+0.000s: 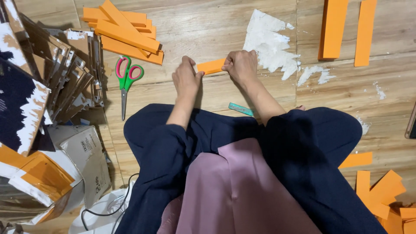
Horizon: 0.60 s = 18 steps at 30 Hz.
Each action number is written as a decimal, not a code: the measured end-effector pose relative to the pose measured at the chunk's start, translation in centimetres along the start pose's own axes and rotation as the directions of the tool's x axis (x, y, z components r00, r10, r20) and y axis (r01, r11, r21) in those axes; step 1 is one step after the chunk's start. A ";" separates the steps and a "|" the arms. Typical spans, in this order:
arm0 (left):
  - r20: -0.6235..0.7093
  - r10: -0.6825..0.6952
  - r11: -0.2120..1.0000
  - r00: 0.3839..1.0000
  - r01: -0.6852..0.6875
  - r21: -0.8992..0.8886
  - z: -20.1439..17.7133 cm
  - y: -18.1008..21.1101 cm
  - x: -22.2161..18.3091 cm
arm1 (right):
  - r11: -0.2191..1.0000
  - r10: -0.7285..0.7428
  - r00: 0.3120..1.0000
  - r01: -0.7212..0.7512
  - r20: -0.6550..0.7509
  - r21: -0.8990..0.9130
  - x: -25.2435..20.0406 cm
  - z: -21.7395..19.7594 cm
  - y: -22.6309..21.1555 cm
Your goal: The person is applying glue to orange paper strips and folding them to create small rectangular components for assembly.
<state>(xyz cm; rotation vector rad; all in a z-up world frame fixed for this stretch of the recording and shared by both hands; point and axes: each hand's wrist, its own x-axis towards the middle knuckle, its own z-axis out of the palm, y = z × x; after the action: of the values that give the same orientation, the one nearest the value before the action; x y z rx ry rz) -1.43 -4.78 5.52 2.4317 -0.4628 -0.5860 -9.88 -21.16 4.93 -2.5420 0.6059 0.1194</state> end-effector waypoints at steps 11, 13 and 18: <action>0.465 0.499 0.568 0.731 -0.682 0.462 4.9 1.7 -4.3 | 0.963 -0.243 0.968 0.248 -0.061 0.102 -1.9 -1.2 3.0; 0.473 0.488 0.573 0.733 -0.678 0.461 4.9 1.8 -4.3 | 0.966 -0.223 0.973 0.230 -0.066 0.115 -2.1 -1.4 4.2; 0.452 0.484 0.603 0.749 -0.660 0.448 5.6 1.4 -3.9 | 0.981 -0.038 0.998 0.047 -0.048 0.189 -2.6 -2.8 5.6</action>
<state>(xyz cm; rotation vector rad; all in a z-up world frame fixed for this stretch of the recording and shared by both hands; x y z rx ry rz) -7.82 -6.68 3.47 2.5009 -1.7268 -0.5481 -14.82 -25.85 5.25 -2.3762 0.5518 -0.0092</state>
